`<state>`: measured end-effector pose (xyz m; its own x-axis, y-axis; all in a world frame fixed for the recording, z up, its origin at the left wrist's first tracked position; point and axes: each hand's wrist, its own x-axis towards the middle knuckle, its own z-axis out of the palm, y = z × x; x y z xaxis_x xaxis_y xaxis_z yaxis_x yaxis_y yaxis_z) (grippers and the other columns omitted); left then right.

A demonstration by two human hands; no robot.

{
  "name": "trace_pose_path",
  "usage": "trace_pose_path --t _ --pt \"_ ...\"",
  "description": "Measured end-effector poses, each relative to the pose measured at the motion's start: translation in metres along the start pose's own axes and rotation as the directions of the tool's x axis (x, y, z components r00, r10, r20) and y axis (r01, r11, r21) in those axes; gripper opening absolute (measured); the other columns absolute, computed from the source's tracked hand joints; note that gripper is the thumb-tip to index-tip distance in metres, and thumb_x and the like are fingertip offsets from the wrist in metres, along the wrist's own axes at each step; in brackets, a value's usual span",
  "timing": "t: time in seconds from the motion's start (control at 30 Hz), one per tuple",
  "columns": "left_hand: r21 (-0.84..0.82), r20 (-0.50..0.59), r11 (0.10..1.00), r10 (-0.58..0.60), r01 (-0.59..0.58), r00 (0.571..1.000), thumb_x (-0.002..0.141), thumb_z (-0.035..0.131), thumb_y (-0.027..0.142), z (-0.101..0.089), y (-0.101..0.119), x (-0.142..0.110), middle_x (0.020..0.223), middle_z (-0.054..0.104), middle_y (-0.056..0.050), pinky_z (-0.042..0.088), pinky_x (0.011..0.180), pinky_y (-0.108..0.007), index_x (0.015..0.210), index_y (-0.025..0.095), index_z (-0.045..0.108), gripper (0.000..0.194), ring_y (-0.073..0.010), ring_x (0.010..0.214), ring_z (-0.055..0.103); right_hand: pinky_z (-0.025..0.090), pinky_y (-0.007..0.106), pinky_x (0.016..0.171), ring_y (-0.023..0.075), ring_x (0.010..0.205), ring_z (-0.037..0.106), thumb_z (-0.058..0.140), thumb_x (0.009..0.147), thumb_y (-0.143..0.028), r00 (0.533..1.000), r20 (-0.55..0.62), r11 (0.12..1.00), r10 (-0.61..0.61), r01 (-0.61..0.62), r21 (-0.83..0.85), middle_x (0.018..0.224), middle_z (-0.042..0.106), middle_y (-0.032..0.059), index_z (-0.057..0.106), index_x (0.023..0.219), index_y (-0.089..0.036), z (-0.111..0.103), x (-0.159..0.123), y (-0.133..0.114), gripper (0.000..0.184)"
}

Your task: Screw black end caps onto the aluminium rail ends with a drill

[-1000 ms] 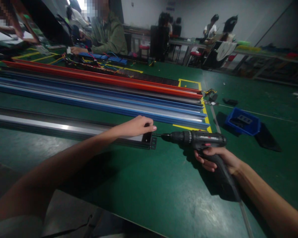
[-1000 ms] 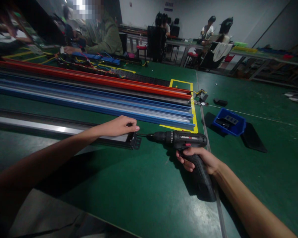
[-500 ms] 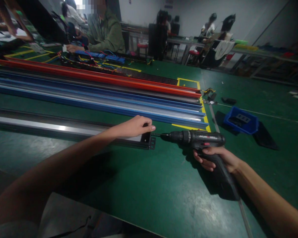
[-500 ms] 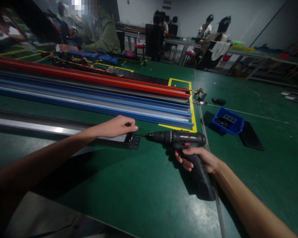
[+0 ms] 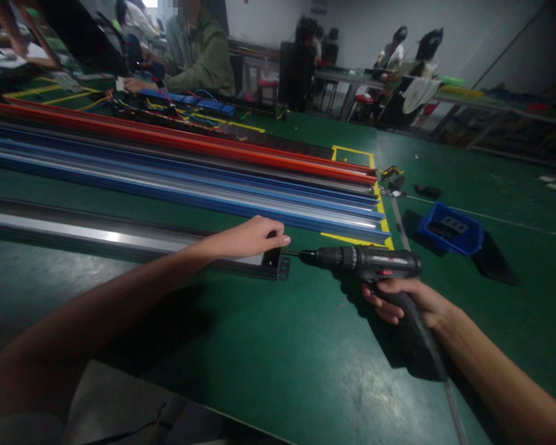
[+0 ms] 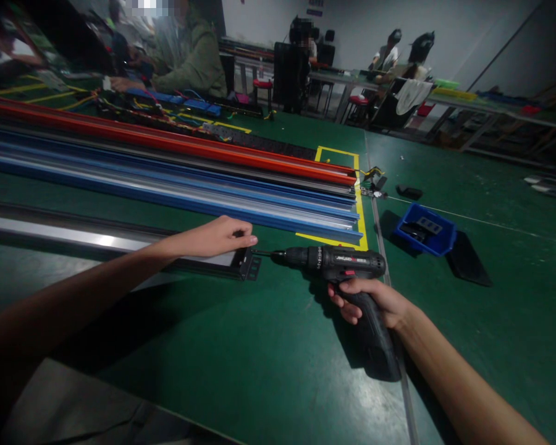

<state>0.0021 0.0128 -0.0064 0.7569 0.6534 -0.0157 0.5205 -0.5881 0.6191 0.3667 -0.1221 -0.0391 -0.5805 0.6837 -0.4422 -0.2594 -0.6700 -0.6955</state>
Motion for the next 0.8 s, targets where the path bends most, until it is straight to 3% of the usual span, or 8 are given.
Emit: trace_pose_path --t 0.47,0.8 --pt "0.003 0.000 1.000 -0.005 0.005 1.000 0.098 0.049 0.053 -0.0001 0.0004 0.0000 0.066 0.054 0.002 0.030 0.060 -0.025 0.075 0.017 0.058 0.044 -0.0111 0.062 0.047 0.054 0.020 0.049 0.0047 0.045 0.049 0.071 0.086 -0.022 1.000 -0.021 1.000 0.002 -0.001 0.027 0.074 0.064 0.0044 0.074 0.093 -0.006 -0.0003 -0.0015 0.0008 0.018" --pt "0.004 -0.003 1.000 0.010 -0.010 1.000 0.098 0.048 0.055 0.0010 -0.0026 0.0005 0.066 0.055 0.002 0.029 0.059 -0.025 0.075 0.017 0.058 0.046 -0.0111 0.061 0.047 0.054 0.019 0.052 0.0044 0.049 0.053 0.065 0.091 -0.022 0.999 0.040 0.999 -0.026 0.025 0.022 0.083 0.067 0.0084 0.074 0.104 -0.004 0.0000 0.0008 0.0007 0.024"
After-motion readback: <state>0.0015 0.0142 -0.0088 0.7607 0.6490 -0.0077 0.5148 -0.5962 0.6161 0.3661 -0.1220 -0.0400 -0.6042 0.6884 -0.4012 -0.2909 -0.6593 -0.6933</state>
